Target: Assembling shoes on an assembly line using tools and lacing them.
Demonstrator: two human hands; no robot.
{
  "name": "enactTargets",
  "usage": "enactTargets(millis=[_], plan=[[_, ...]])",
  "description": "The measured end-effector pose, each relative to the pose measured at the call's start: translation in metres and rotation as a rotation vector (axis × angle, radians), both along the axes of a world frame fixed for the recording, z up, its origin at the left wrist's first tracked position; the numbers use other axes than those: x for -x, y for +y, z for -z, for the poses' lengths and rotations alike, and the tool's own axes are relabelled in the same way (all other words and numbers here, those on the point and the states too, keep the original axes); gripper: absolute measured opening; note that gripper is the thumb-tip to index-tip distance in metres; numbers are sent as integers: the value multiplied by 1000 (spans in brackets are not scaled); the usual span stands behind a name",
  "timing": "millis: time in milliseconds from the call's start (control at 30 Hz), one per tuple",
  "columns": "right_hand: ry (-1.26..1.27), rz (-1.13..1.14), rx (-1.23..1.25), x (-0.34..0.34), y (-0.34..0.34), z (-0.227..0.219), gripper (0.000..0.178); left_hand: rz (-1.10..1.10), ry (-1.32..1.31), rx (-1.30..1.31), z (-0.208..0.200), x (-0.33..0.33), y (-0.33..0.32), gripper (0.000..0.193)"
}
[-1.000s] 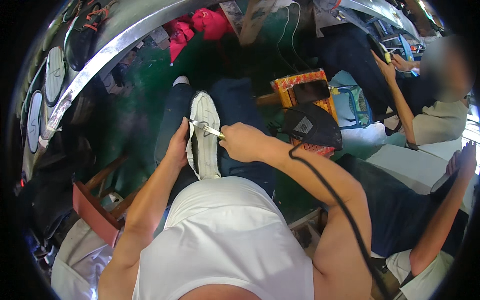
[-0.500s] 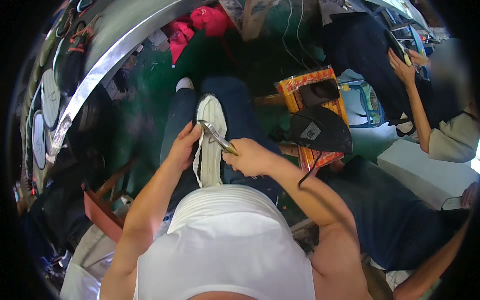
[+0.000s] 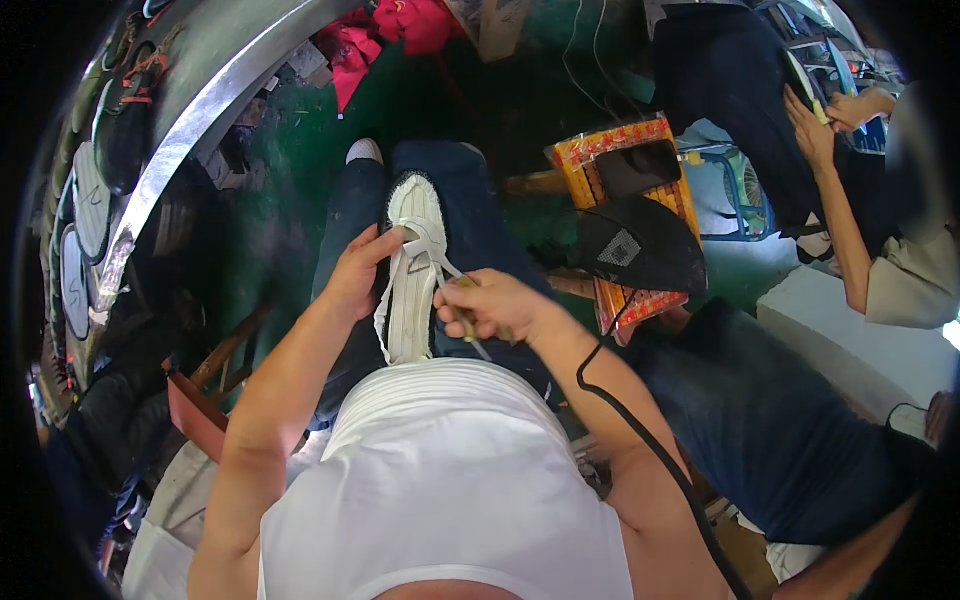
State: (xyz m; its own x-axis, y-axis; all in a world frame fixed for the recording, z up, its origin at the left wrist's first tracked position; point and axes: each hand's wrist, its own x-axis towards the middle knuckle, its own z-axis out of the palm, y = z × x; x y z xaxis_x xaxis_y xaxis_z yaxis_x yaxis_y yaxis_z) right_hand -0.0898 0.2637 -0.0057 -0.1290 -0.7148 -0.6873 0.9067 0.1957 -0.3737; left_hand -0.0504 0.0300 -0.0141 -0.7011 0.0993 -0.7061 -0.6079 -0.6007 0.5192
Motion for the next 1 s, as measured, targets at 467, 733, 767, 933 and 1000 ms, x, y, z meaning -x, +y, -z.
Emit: enactTargets(millis=[467, 733, 767, 933, 1000], plan=[[1305, -622, -349, 70, -30, -54, 44, 188, -70, 338, -16, 14, 17, 54], [1340, -518, -220, 61, -14, -49, 34, 326, -60, 357, -17, 21, 1, 66], [1016, -537, -330, 56, -3, -65, 29, 369, -67, 430, -15, 20, 7, 71], [1271, -868, -252, 19, 11, -91, 24, 408, -61, 409, -20, 16, 10, 86], [1504, -805, -227, 5, -2, -87, 26, 428, -60, 370, -19, 13, 9, 86]])
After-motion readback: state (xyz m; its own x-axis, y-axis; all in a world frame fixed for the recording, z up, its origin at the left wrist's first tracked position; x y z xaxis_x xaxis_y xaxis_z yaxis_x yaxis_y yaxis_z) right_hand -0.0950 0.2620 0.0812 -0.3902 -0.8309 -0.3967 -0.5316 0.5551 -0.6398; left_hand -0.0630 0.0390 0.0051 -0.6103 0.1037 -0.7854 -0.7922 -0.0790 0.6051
